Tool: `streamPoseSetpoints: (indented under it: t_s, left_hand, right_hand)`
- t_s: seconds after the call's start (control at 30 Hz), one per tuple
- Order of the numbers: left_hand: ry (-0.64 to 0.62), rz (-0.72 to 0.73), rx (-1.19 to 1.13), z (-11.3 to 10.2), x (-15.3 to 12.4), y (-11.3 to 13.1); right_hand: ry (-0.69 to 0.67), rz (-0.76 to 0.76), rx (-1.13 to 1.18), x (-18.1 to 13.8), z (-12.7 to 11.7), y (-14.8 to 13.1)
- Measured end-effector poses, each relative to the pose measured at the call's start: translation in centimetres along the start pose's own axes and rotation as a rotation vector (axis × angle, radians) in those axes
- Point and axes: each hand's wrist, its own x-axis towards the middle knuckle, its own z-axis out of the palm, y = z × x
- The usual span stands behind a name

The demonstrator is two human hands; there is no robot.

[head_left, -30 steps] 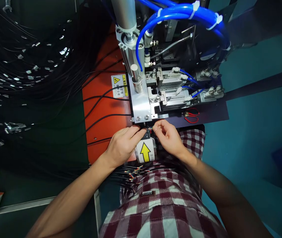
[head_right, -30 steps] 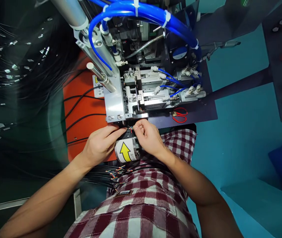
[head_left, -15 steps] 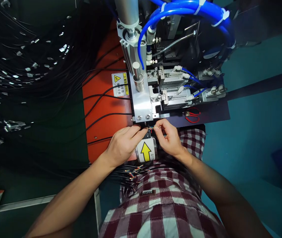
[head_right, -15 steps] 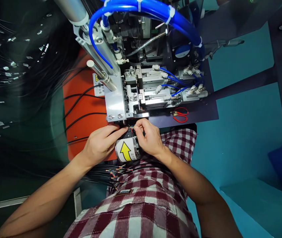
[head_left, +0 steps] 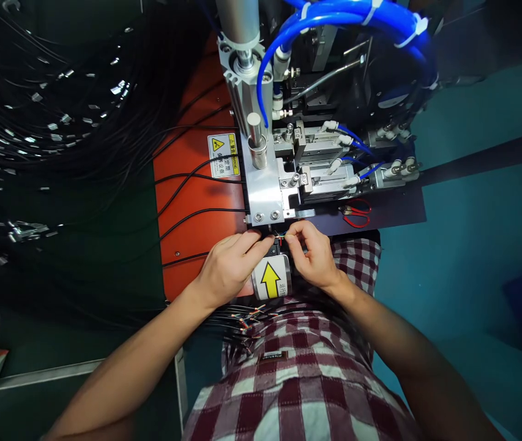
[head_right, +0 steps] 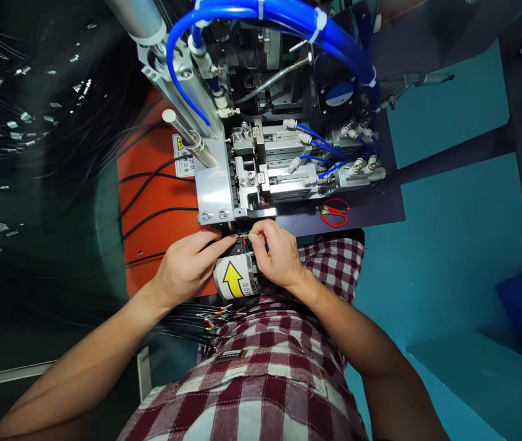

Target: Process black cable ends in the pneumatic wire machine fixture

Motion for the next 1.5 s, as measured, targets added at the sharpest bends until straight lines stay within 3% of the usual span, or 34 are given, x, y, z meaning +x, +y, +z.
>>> streamPoseSetpoints:
  t_s: [0.23, 0.5, 1.1, 1.23, 1.37, 1.43, 1.5]
  left_hand:
    - [0.008, 0.008, 0.008, -0.2, 0.3, 0.1]
    - [0.011, 0.026, 0.070, 0.0, 0.1, 0.1]
    - [-0.018, -0.013, -0.001, 0.0, 0.1, 0.0]
    - [-0.045, -0.033, -0.016, 0.0, 0.0, 0.1]
    - [-0.072, -0.064, -0.048, 0.0, 0.0, 0.1]
    - [-0.068, -0.062, -0.043, 0.0, 0.0, 0.1]
    - [-0.060, -0.053, -0.023, 0.0, 0.0, 0.1]
  right_hand:
    - [-0.059, 0.114, 0.023, 0.3, -0.5, -0.7]
    - [-0.099, 0.448, 0.196, 0.5, -0.4, -2.2]
    - [-0.119, 0.502, 0.263, 0.5, -0.5, -1.9]
    - [-0.118, 0.564, 0.420, 0.7, -0.2, -1.6]
    - [-0.218, 0.641, 0.594, 1.2, -0.3, -1.1]
    - [-0.228, 0.628, 0.563, 1.2, -0.6, -1.0]
    - [-0.150, 0.571, 0.433, 1.0, -0.9, -1.2]
